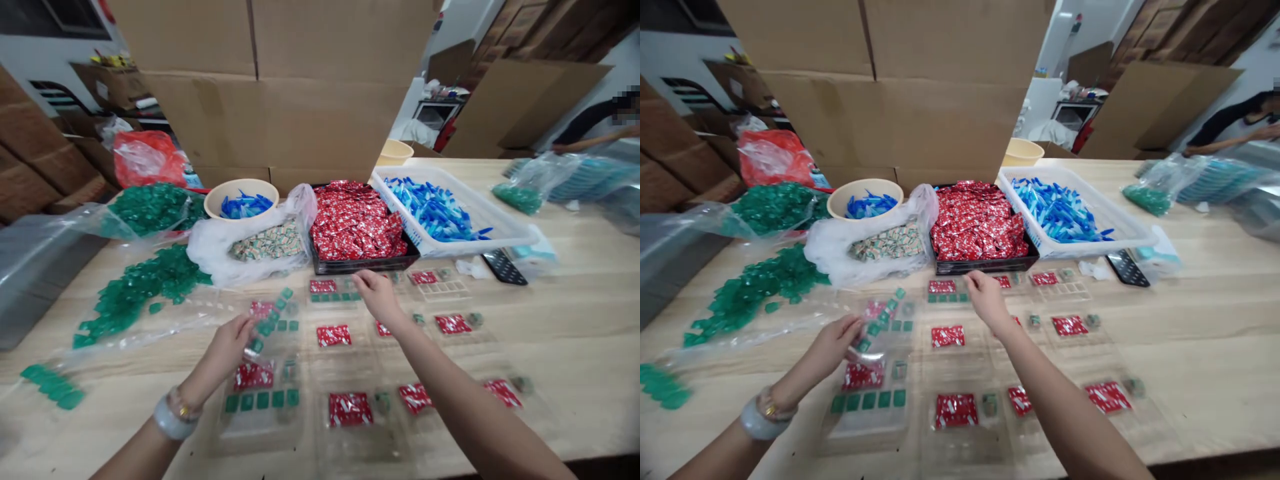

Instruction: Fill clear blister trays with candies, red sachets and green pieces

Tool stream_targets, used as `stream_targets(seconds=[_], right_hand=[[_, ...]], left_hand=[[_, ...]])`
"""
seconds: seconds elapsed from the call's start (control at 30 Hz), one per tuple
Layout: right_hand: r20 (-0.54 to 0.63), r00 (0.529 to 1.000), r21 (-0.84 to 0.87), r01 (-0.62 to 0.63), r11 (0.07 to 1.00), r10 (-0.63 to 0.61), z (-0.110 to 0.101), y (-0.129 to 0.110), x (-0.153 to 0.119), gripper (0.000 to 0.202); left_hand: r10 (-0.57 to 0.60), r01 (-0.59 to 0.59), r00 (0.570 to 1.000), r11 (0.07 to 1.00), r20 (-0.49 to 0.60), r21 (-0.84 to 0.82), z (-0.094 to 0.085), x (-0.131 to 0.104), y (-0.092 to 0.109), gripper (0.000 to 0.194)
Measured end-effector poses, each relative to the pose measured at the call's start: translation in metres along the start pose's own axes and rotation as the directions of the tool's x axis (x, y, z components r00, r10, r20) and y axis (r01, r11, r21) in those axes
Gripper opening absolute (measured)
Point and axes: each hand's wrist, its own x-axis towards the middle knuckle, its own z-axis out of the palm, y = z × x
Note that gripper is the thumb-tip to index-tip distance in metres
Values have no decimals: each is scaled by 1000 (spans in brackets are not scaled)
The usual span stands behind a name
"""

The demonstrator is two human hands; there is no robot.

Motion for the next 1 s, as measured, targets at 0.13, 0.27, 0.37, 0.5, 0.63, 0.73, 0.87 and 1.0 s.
stream_targets(seconds=[0.13, 0.27, 0.37, 0.5, 0.63, 0.73, 0.87, 1.0], right_hand=[[95, 945, -113, 322, 940, -312, 42, -35, 57, 25], [300, 898, -411, 425, 806, -321, 83, -60, 111, 25], [366, 883, -542, 460, 703, -296, 109, -71, 141, 26], [419, 863, -572, 493, 656, -283, 132, -74, 163, 27], [437, 860, -586, 496, 641, -266, 141, -71, 168, 29], [396, 888, -609, 445, 657, -235, 144, -71, 167, 28], [372, 902, -598, 414, 686, -220, 146, -76, 165, 24], [417, 874, -348, 406, 845, -249, 145, -83, 165, 14]], left_hand=[[72, -66, 997, 937, -5, 344, -11, 4, -16, 29], [319, -235, 943, 841, -97, 488, -31, 56, 13, 28], [354, -228, 924, 814, -144, 533, -46, 121, 38, 28], [236, 30, 921, 751, -310, 660, -51, 189, 42, 28], [264, -7, 922, 742, -282, 671, -42, 206, 30, 21], [353, -122, 902, 761, -250, 637, -38, 203, 24, 18], [358, -217, 898, 865, -255, 452, -41, 205, 16, 20], [309, -287, 901, 951, -303, 116, -46, 210, 10, 21]])
